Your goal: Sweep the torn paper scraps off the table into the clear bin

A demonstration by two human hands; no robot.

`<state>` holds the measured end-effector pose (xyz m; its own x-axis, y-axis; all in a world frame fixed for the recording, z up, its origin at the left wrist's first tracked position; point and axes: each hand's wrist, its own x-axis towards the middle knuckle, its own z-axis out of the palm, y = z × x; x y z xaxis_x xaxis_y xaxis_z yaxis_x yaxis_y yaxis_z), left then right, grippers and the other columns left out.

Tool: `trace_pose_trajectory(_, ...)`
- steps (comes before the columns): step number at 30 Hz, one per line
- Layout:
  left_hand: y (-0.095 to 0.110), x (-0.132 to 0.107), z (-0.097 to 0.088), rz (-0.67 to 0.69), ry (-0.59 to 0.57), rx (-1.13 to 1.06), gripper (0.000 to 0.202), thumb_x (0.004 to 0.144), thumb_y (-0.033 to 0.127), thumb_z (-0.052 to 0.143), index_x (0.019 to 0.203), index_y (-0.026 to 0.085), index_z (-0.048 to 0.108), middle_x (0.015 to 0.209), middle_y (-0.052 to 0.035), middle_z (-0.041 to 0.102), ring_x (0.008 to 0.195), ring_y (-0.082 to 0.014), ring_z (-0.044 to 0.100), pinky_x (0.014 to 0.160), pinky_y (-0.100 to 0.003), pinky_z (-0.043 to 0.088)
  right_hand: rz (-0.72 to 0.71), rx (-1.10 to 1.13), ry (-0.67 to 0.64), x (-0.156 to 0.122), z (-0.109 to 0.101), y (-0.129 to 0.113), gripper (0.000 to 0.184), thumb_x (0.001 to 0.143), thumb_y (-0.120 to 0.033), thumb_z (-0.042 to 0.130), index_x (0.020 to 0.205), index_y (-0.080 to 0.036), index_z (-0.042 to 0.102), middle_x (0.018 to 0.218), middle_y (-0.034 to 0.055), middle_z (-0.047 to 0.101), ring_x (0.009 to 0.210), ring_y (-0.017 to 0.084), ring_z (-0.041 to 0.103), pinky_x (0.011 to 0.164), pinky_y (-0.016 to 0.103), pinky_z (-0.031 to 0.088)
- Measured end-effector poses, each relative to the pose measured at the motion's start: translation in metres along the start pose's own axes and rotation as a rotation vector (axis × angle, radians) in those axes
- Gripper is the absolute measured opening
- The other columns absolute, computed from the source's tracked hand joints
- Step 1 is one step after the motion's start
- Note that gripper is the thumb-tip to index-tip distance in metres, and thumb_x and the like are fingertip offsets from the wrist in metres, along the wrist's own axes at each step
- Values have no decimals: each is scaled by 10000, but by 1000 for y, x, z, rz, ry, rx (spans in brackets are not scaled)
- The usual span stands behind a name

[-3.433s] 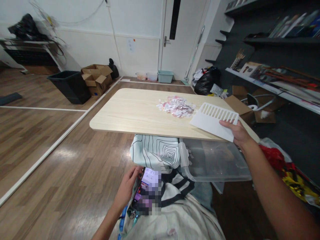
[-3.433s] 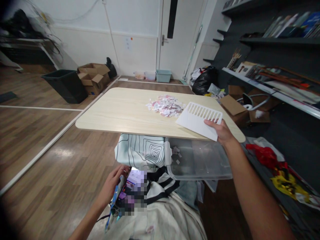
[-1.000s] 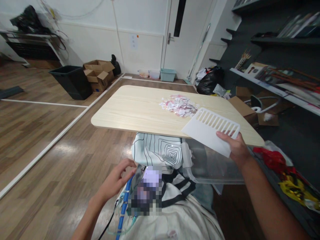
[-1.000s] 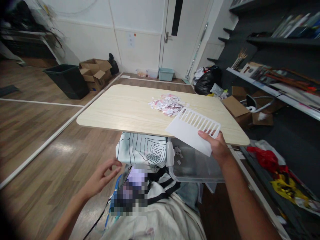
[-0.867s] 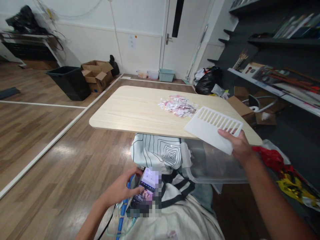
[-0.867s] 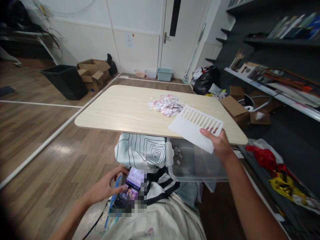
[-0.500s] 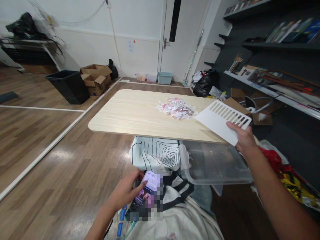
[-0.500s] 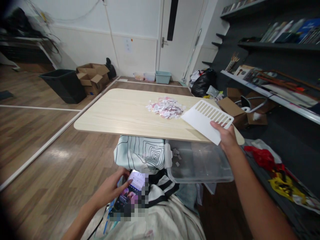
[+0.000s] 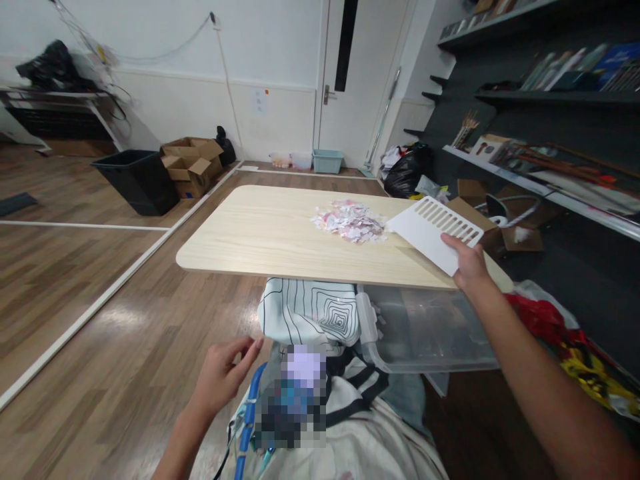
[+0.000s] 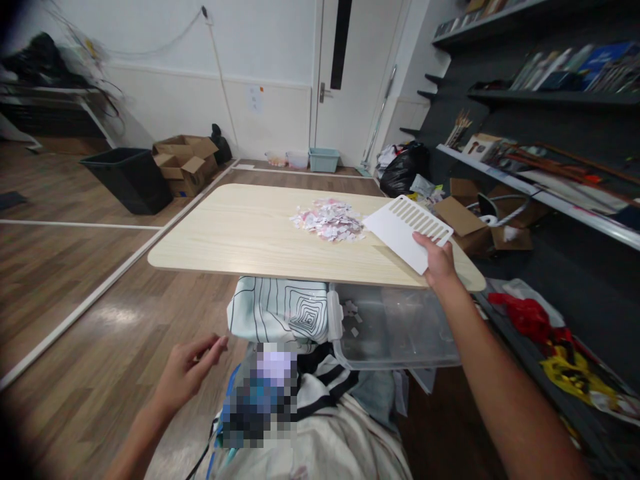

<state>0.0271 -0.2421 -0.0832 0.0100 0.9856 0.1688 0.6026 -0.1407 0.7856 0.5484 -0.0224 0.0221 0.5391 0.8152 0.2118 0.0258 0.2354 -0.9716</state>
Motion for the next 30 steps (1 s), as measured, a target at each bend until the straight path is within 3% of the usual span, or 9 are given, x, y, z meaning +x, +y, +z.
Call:
trace_pose_trajectory(4,4,18,-31,133,239,3,549,1088,529,702,613,252,708,537,-7,638,482,-160,595,553,-291,433,29,39,100,5,1,12,500,527,-319,1027,909,-293,705,865,2,849,1039,361,906,934,514,812)
trace_pose_trajectory(9,20,63,-58,218,368,37,526,1072,516,736,612,261,724,549,-13,676,483,-169,598,559,-312,448,4,-66,-56,1,-6,16,489,569,-342,1087,926,-286,757,878,10,867,1029,368,914,900,491,805)
trace_pose_trajectory(13,32,121,-70,189,423,79,535,1078,589,684,652,266,707,581,-26,673,547,-189,607,600,-331,462,23,-129,-107,-4,-8,15,522,523,-346,1121,920,-276,788,863,-3,866,938,331,893,849,444,778)
trace_pose_trajectory(17,29,193,-72,92,298,136,398,1059,587,621,894,254,765,918,-92,846,811,-252,752,780,-377,604,22,-116,-168,-6,-9,13,515,511,-358,1126,904,-284,801,840,-12,860,798,292,843,750,423,751)
trace_pose_trajectory(19,25,222,-68,67,200,237,359,1046,541,613,1085,235,798,1200,-161,881,1073,-314,805,1006,-462,667,30,-110,-195,-7,-10,11,510,490,-369,1126,875,-287,802,823,-8,858,752,284,819,707,418,738)
trace_pose_trajectory(21,21,240,-62,43,123,389,433,1053,530,602,1282,223,805,1458,-220,836,1353,-387,769,1226,-576,613,45,-114,-218,-8,-11,10,514,474,-381,1127,859,-286,800,813,-2,854,747,285,814,705,420,734)
trace_pose_trajectory(25,21,243,-53,1,17,582,611,1151,611,441,1555,263,739,1839,-208,654,1729,-451,548,1444,-696,397,70,-152,-264,-10,-14,8,521,489,-428,1133,867,-301,797,825,5,857,785,313,835,766,471,754)
trace_pose_trajectory(30,27,233,-55,-18,-36,632,712,1183,619,345,1679,245,692,1962,-187,540,1812,-459,461,1470,-706,336,70,-150,-243,-10,-14,7,526,468,-411,1121,888,-339,812,863,7,886,807,350,847,784,534,774)
